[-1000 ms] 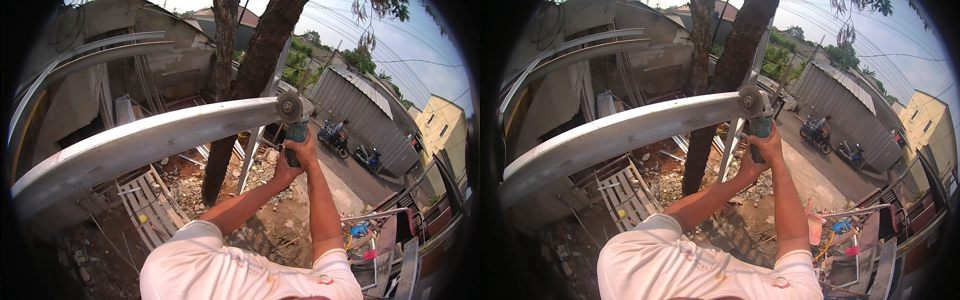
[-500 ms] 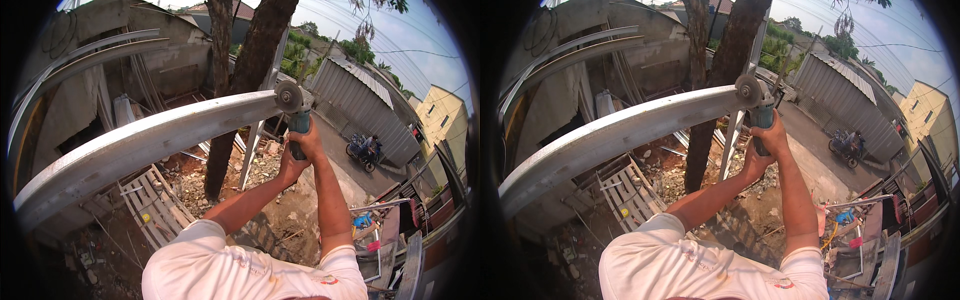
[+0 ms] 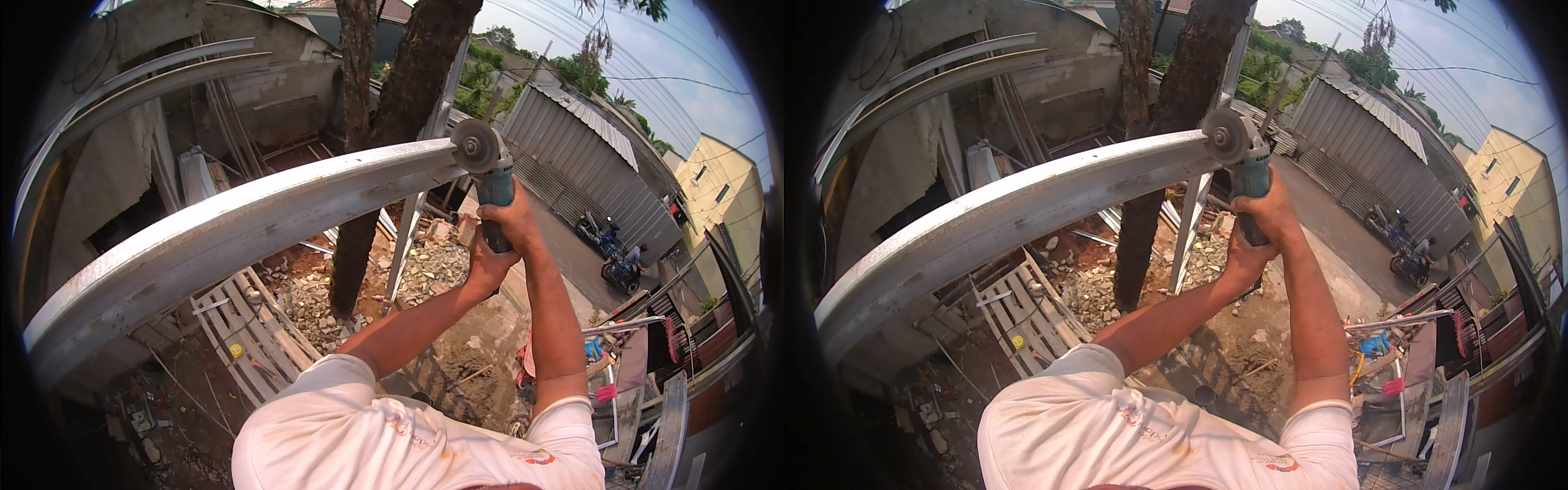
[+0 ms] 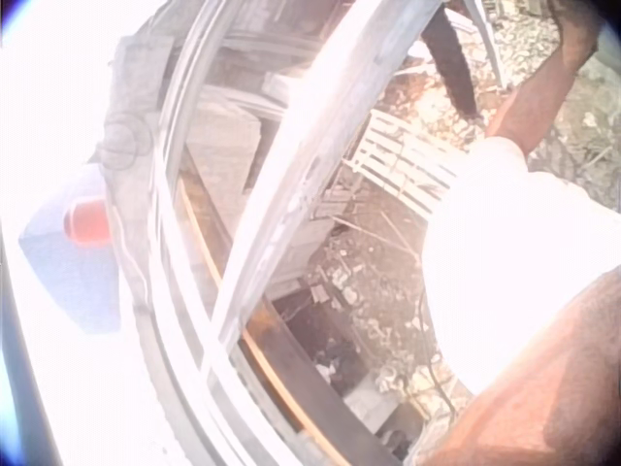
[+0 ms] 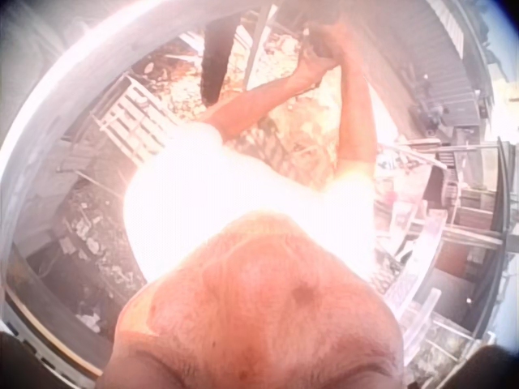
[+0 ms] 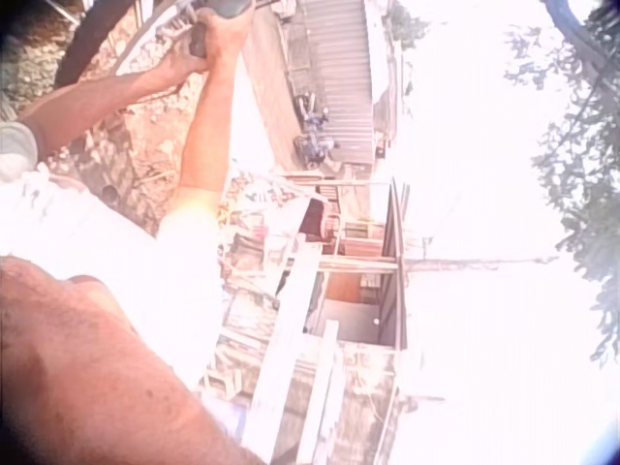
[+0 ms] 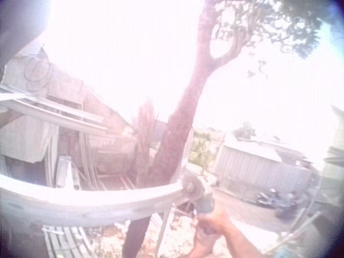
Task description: The person uses an angle grinder to cut a curved metal frame while standing on a wooden scaffold. He then measures the frame with a tape measure and marks it with a pen.
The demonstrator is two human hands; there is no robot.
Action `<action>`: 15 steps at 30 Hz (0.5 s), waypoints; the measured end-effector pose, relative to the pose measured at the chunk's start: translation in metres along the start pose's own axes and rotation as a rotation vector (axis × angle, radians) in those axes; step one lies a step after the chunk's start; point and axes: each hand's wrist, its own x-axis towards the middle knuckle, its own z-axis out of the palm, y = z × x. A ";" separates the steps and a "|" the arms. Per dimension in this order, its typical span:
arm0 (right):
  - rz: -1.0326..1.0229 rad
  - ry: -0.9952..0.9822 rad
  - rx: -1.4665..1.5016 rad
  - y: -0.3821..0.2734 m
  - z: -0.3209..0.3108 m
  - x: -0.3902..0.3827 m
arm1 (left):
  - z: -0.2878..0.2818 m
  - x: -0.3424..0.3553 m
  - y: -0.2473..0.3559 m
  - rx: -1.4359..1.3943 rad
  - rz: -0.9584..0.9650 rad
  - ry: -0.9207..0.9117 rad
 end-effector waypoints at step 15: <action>0.015 -0.023 -0.097 -0.013 -0.007 0.007 | 0.010 0.002 0.016 0.116 -0.124 0.050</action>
